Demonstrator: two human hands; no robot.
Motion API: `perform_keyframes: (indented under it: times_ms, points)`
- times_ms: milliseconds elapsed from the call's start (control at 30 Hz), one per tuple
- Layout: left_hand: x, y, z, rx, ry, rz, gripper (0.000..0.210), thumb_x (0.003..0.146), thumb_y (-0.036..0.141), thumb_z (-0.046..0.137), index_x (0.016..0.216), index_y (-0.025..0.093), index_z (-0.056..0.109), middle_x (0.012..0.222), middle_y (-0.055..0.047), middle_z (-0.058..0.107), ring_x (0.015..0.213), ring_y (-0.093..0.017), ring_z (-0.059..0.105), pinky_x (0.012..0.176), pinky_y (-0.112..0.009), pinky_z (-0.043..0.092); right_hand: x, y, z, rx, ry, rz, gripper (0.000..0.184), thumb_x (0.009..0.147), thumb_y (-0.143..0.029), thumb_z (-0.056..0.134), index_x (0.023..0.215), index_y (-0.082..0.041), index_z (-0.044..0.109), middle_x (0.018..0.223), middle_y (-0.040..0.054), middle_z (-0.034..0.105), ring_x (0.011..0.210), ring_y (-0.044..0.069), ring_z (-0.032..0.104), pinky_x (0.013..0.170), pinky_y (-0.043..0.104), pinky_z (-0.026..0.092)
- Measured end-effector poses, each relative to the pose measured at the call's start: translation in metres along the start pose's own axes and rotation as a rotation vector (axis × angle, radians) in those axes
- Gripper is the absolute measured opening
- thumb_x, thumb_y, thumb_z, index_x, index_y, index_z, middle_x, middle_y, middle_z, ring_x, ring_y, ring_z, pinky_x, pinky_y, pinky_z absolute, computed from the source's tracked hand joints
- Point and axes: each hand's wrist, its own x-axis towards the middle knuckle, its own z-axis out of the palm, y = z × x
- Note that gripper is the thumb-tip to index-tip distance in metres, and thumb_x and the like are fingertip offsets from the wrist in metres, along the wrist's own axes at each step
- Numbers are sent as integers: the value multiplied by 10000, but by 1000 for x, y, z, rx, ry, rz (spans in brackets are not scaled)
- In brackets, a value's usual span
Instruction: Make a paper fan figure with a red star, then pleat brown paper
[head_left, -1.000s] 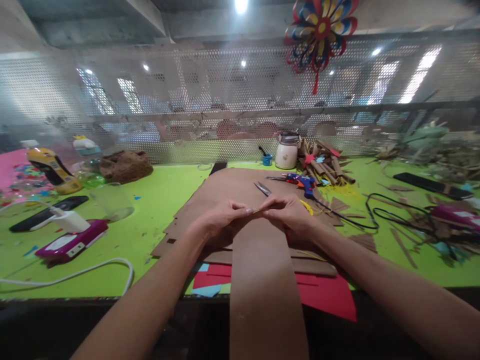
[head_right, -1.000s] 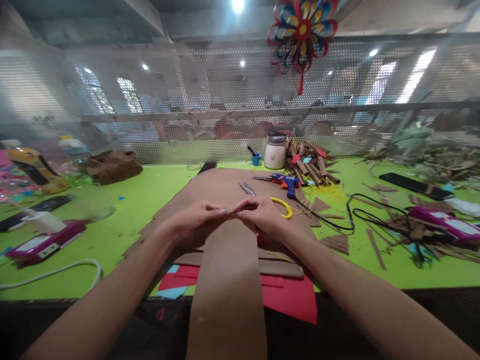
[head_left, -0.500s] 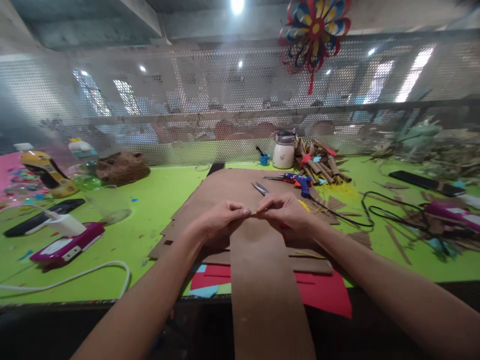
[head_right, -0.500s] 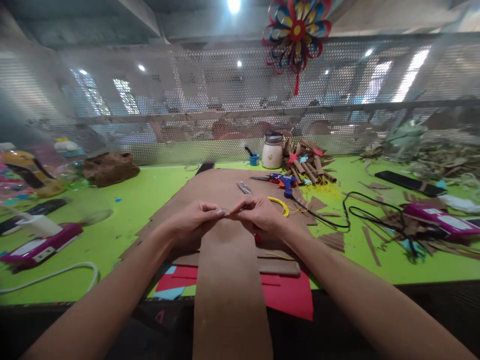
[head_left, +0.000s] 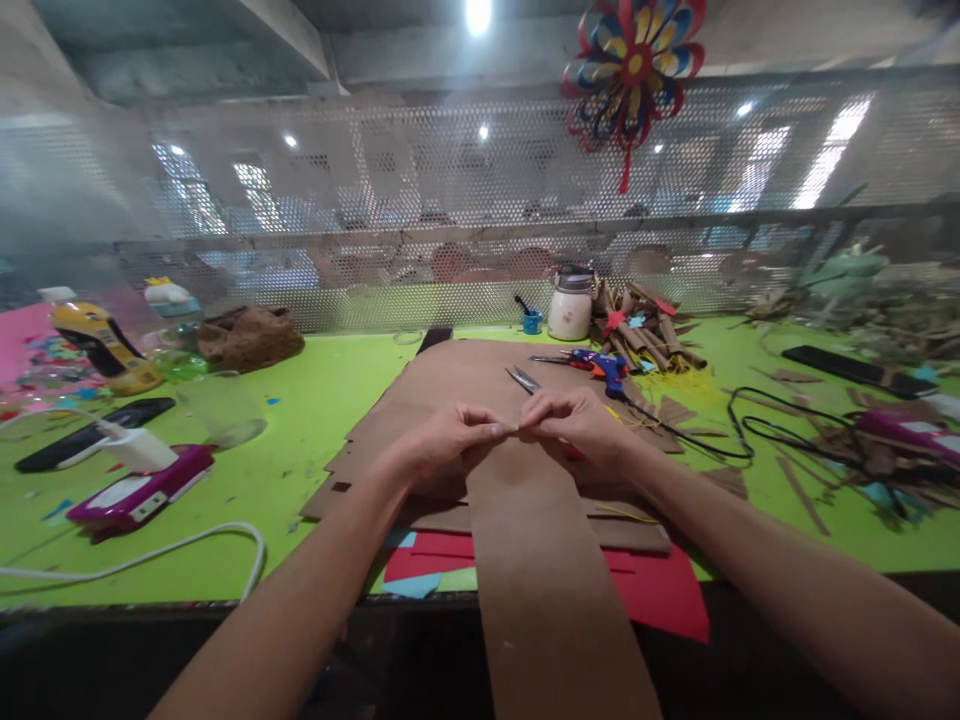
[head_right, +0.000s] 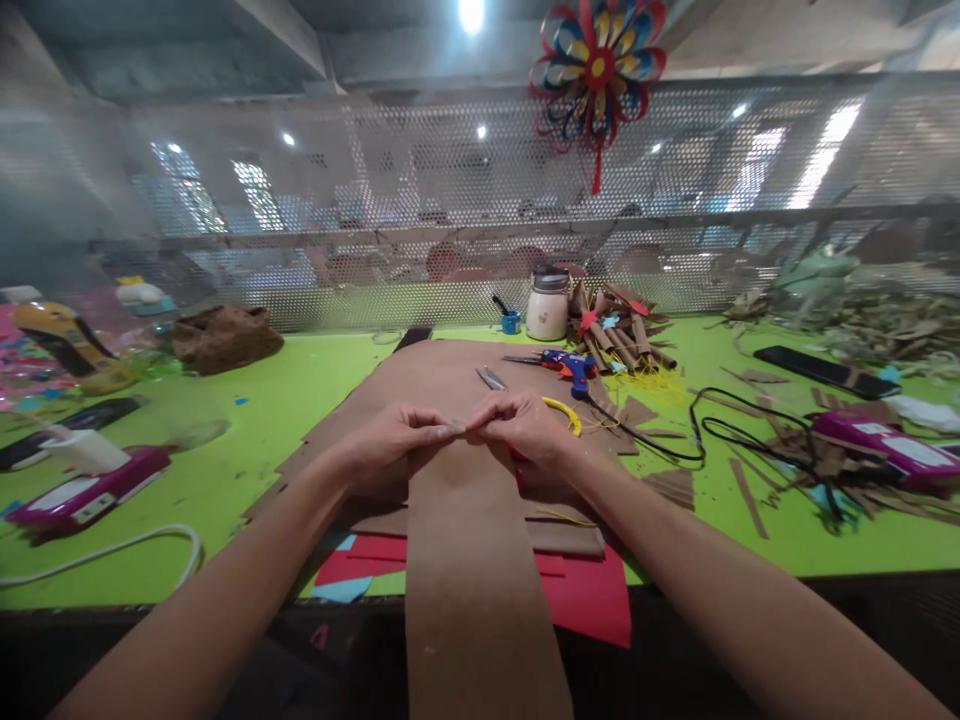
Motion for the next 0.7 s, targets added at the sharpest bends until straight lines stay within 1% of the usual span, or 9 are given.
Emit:
perform_keyframes:
  times_ms: [133,200,267,333,400,500,567,633,700]
  points:
    - [1,-1,0,-42,44,-16,226,715,369,667,764,148,673,547,2,518,478,-75,360,489,-239,241,0,0,-1,72,-9,64,82,621,-241,688,653,-167,676,711,30,614,516,87,480,402,203,312]
    - [1,-1,1,-65,60,-19,206,714,355,669,735,151,668,518,11,488,459,-68,334,475,-240,225,-2,-2,-4,120,-23,115,117,616,-186,637,725,-167,677,676,18,612,457,71,439,380,200,288]
    - [0,0,1,-82,63,-18,191,717,338,669,698,148,656,489,19,462,443,-61,315,465,-237,219,-3,-6,-5,169,-42,137,271,594,-132,574,843,-178,673,751,29,638,488,84,478,387,198,306]
    - [0,2,2,-77,61,-16,193,718,331,671,680,143,648,474,25,455,432,-56,312,460,-231,227,-5,-9,-6,188,-84,130,387,595,-126,533,955,-202,653,905,49,648,590,113,541,414,198,343]
    - [0,2,2,-68,65,-11,196,715,338,675,714,142,657,510,11,510,450,-63,367,478,-223,268,-5,-11,-4,142,-120,121,374,646,-167,544,1004,-221,639,981,52,637,677,130,563,466,202,382]
    - [1,1,2,-43,81,-10,230,698,358,685,776,141,676,670,-43,634,569,-111,511,555,-234,357,-3,-7,0,-67,-61,127,240,694,-298,637,908,-191,660,840,41,639,669,127,541,507,204,387]
    - [2,0,3,-13,98,-7,255,684,369,691,784,135,680,742,-68,665,642,-144,558,597,-250,387,-1,-3,2,-171,16,135,252,669,-374,686,797,-158,655,713,27,613,612,117,513,486,203,362]
    - [3,-1,3,27,113,11,263,676,375,694,777,133,682,738,-66,668,657,-153,566,606,-252,393,0,1,3,-187,60,145,274,650,-395,704,733,-143,638,641,11,584,555,102,483,465,202,340]
    - [3,-1,4,60,120,36,259,681,377,687,781,139,684,740,-63,670,671,-156,569,613,-250,395,0,3,3,-156,77,159,273,642,-392,711,717,-143,629,594,-5,559,504,86,449,444,201,319]
